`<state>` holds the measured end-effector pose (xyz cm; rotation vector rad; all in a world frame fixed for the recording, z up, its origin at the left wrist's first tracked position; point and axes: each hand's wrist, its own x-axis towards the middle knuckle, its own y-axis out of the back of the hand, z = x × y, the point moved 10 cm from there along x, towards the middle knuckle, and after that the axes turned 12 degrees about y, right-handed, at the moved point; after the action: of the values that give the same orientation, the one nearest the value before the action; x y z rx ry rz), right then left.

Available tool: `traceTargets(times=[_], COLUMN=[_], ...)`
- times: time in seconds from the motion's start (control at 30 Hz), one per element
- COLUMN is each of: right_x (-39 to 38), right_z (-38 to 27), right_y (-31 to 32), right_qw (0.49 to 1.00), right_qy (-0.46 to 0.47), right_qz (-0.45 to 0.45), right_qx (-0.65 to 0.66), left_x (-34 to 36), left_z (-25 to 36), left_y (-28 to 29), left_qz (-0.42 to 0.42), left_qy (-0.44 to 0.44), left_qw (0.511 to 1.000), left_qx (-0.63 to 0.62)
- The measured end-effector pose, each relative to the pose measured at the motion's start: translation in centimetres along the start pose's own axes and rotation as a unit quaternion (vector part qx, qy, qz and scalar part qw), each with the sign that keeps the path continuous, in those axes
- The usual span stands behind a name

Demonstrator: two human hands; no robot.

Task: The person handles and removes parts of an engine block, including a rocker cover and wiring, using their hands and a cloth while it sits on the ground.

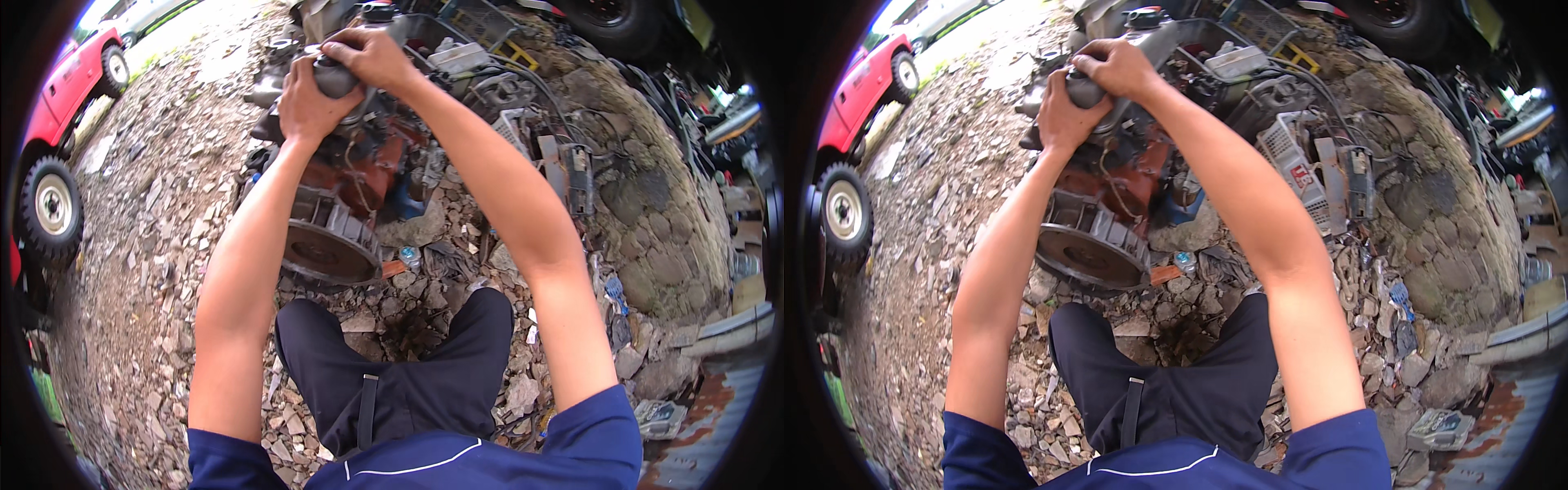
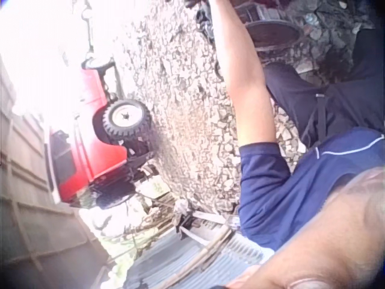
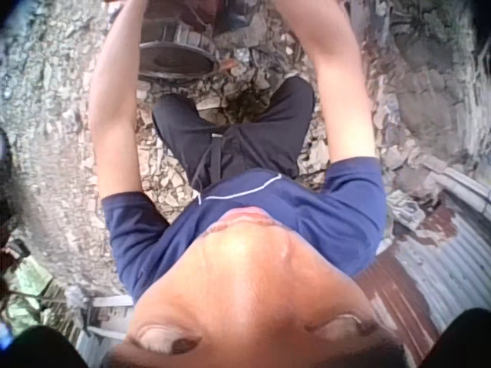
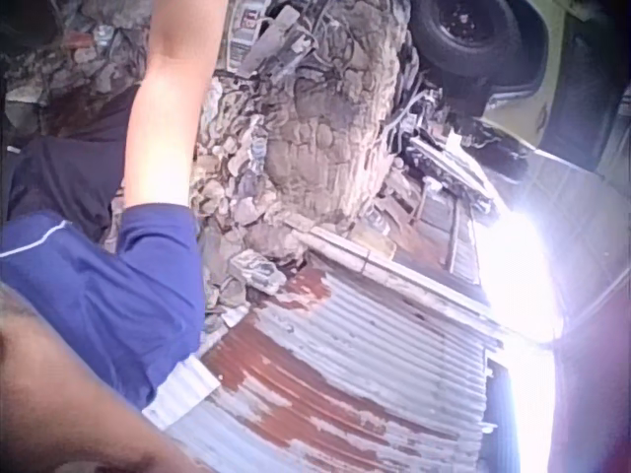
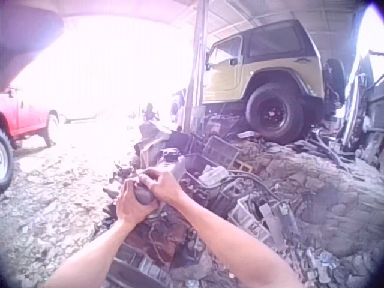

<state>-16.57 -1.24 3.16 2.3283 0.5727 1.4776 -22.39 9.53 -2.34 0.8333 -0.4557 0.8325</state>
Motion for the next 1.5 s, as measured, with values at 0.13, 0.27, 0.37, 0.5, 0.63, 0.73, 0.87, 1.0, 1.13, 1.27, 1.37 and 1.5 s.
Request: traceTargets(times=[0.13,0.27,0.37,0.5,0.63,0.73,0.87,1.0,1.13,1.27,1.37,1.5], right_x=[-1.2,-1.6,-1.5,-1.5,-1.6,-2.2,-2.3,-2.5,-2.5,-2.8,-2.3,-1.4], right_z=[0.8,1.3,1.0,0.1,0.6,0.0,1.7,1.9,1.8,2.5,2.1,0.8], right_y=[0.7,0.6,0.0,0.2,0.1,-0.6,-1.1,-1.2,-1.8,-0.7,-0.1,-0.8], right_qw=[0.998,0.995,0.992,0.986,0.990,0.988,0.977,0.982,0.982,0.978,0.984,0.986], right_qy=[-0.036,-0.079,-0.114,-0.111,-0.069,-0.070,-0.078,-0.112,-0.099,-0.128,-0.111,-0.042], right_qz=[0.029,0.057,0.048,0.075,0.115,0.136,0.154,0.110,0.106,0.110,0.108,0.139], right_qx=[0.048,0.005,-0.039,-0.100,-0.049,0.016,0.126,0.107,0.121,0.118,0.086,0.086], left_x=[-0.5,-0.5,-0.4,-0.1,2.7,5.9,6.4,5.6,5.2,4.8,4.9,5.4], left_z=[0.8,0.7,0.3,-0.3,-2.9,-10.3,-15.7,-16.0,-11.8,-4.3,0.0,2.2], left_y=[-0.5,-0.8,-0.7,-0.1,-0.6,1.9,3.1,2.4,2.6,1.2,1.0,-1.2], left_qz=[-0.010,-0.027,-0.032,-0.025,-0.209,-0.084,0.054,0.060,0.040,-0.042,-0.027,-0.063], left_qy=[0.006,0.003,-0.014,-0.095,-0.085,0.166,0.313,0.288,0.139,0.037,0.023,0.112], left_qw=[1.000,1.000,0.999,0.994,0.938,0.845,0.755,0.785,0.887,0.908,0.894,0.898], left_qx=[-0.007,-0.008,-0.026,-0.051,-0.264,-0.501,-0.573,-0.545,-0.439,-0.415,-0.447,-0.421])
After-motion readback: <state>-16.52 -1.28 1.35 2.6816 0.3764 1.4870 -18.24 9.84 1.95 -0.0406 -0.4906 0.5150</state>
